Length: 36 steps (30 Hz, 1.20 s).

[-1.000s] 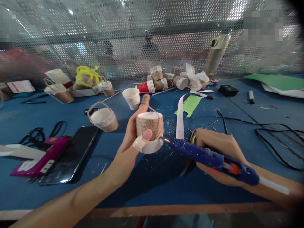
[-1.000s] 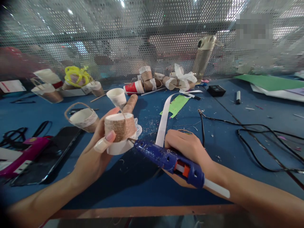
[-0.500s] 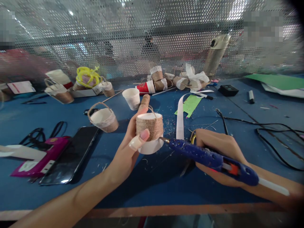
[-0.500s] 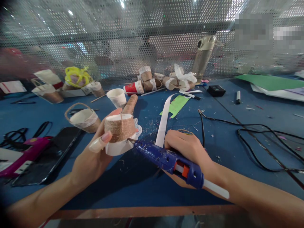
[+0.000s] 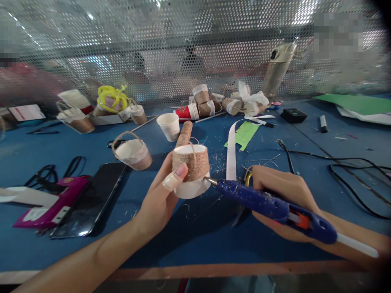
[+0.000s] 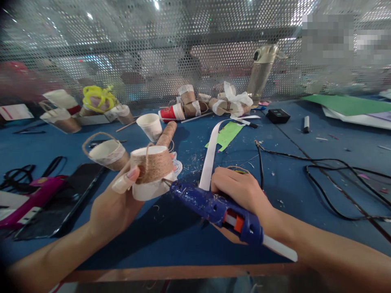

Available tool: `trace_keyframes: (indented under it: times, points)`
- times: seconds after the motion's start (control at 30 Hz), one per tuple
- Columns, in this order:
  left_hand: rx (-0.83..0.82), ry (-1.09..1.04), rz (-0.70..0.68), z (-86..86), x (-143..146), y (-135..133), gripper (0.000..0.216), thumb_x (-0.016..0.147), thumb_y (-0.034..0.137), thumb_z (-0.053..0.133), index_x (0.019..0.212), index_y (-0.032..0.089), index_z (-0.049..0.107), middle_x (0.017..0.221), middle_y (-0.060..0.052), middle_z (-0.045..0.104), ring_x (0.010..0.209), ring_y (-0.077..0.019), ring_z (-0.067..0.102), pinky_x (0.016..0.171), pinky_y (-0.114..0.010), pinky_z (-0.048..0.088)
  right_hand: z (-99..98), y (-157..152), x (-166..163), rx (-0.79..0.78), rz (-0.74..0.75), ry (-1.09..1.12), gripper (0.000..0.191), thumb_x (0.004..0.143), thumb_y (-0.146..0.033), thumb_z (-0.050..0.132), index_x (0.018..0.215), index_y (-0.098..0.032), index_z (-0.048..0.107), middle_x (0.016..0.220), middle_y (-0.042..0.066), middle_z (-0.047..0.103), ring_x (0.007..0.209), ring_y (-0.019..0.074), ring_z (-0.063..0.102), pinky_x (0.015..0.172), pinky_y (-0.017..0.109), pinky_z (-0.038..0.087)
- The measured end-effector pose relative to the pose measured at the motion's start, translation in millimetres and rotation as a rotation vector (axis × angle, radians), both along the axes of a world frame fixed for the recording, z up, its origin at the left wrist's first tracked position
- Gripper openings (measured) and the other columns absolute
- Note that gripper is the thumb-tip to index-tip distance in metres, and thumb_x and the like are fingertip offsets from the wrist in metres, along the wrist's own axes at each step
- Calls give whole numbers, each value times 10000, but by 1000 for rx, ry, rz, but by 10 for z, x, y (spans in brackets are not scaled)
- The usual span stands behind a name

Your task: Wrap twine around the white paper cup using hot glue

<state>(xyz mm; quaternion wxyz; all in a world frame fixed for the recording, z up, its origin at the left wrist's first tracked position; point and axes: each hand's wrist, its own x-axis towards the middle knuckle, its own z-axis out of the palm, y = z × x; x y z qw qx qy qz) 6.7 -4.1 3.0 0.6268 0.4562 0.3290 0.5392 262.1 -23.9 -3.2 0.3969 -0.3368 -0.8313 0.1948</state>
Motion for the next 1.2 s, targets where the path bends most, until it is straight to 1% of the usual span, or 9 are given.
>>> trace_keyframes:
  times: [0.13,0.23,0.47,0.67,0.73,0.83,1.0,1.1,1.2]
  points:
    - [2,-36,-7,-12,-12,7,404,920,426,728,1308,316,703,1315,6,727,1185,-245,664,961,-333,570,-1,4,-19,19,-58,4,292,787,-74,634,763,-234,391,698,-55,450,594,106,371,571,268,305]
    - [9,-49,-27,-17,-9,15,432,937,422,709,1356,320,679,1320,3,724,1133,-236,683,906,-315,573,-15,2,-14,7,-48,7,294,771,-75,638,760,-231,390,692,-57,439,593,105,355,564,264,299]
    - [-8,-47,5,-15,6,24,372,889,436,774,1230,288,749,1229,-4,745,1087,-213,684,918,-296,568,-29,-5,-1,-1,-39,12,293,791,-98,656,757,-227,395,701,-56,430,601,102,350,558,256,296]
    - [-14,-34,6,-35,-4,31,391,895,442,764,1259,299,741,1213,-16,736,1095,-226,680,906,-293,563,-34,-4,-12,16,-40,26,307,767,-67,662,747,-227,401,701,-62,434,598,96,361,560,251,304]
    - [-14,-34,1,-37,-4,30,414,887,451,770,1273,306,735,1224,-11,730,1125,-239,672,905,-292,560,-37,-2,-5,12,-31,23,313,763,-67,665,751,-229,398,703,-61,434,598,98,364,561,255,308]
    - [-3,-33,-11,-37,3,26,426,906,442,750,1311,314,710,1325,-5,700,1219,-254,642,956,-306,545,-28,-3,2,22,-16,-12,320,765,-84,672,764,-235,390,712,-58,435,605,103,370,570,265,310]
    - [6,-43,-55,-46,14,32,456,928,441,725,1354,283,679,1414,-31,664,1289,-277,608,1027,-360,526,-9,-8,-7,42,3,-10,314,772,-57,649,771,-240,393,715,-56,416,615,111,365,577,273,297]
    - [7,-68,-43,-57,3,38,384,962,420,684,1322,287,699,1355,-13,703,1222,-253,647,1000,-351,540,-13,-5,-8,19,2,9,297,768,-76,655,771,-237,406,717,-53,441,613,110,365,575,268,304]
    - [8,-89,-38,-65,-18,41,320,965,428,676,1232,265,745,1275,-8,745,1133,-228,679,961,-337,558,-15,2,-6,27,-47,4,283,786,-85,644,768,-235,404,708,-53,453,600,106,374,572,266,308]
